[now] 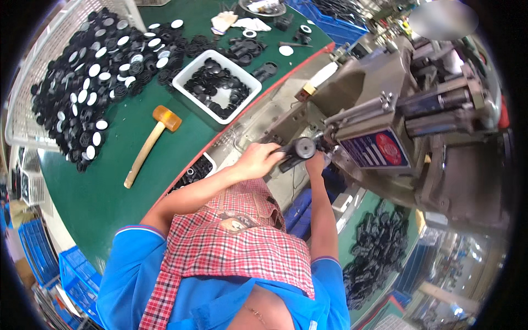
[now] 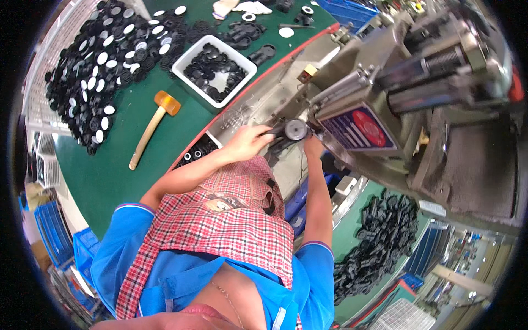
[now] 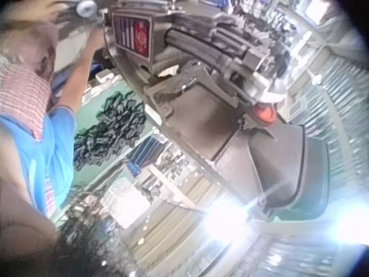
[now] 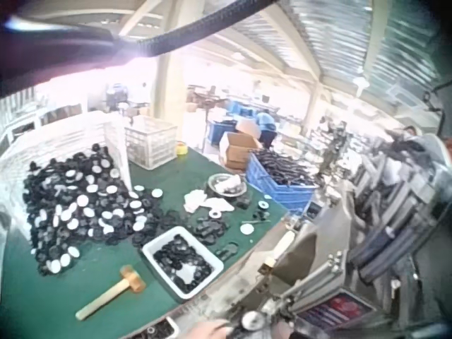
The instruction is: The person repeatedly picks black shoe sole components and white circular inserts from a green workbench, places them into a press machine, and uses a rubber mallet to tap the assembly. Finished parts are moved to a pile on the right side of the table.
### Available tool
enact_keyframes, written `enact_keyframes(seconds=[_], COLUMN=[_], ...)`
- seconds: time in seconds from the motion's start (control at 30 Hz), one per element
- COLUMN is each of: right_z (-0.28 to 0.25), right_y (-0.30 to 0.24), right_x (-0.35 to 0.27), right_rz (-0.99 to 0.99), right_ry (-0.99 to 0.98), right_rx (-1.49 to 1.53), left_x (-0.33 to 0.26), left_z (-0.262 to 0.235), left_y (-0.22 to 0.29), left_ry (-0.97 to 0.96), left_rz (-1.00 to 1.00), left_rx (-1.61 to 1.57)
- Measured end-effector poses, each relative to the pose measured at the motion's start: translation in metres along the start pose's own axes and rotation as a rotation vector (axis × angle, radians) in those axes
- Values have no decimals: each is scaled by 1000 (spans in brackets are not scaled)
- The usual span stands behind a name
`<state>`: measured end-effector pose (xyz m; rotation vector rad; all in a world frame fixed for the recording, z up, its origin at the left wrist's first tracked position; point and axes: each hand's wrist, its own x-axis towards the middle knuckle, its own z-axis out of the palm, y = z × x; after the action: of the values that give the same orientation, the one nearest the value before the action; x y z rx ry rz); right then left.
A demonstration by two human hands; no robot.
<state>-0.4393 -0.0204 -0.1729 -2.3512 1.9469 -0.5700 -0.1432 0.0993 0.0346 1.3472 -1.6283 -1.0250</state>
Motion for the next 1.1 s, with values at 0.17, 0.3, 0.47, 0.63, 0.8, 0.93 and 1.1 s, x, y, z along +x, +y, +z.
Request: enact_keyframes(seconds=[0.17, 0.3, 0.47, 0.63, 0.8, 0.93, 1.1], right_z=[39, 17, 48, 49, 35, 14, -55], right_y=[42, 31, 98, 83, 81, 85, 27], right_x=[3, 39, 18, 26, 28, 27, 31], right_rz=[-71, 182, 47, -119, -142, -190, -11], right_ry=[117, -478, -206, -71, -79, 51, -102], right_rx=[-318, -275, -246, -155, -144, -131, 533], left_x=[-96, -162, -113, 1, 85, 107, 92], left_z=[-97, -150, -157, -147, -132, -125, -132], left_y=[-73, -103, -60, -68, -109, -111, -113], left_ry=[253, 302, 518, 468, 250, 151, 398], left_rz=[-348, -601, -361, -19, -419, -510, -404], left_rx=[-44, 291, 686, 792, 1152, 1213, 1140])
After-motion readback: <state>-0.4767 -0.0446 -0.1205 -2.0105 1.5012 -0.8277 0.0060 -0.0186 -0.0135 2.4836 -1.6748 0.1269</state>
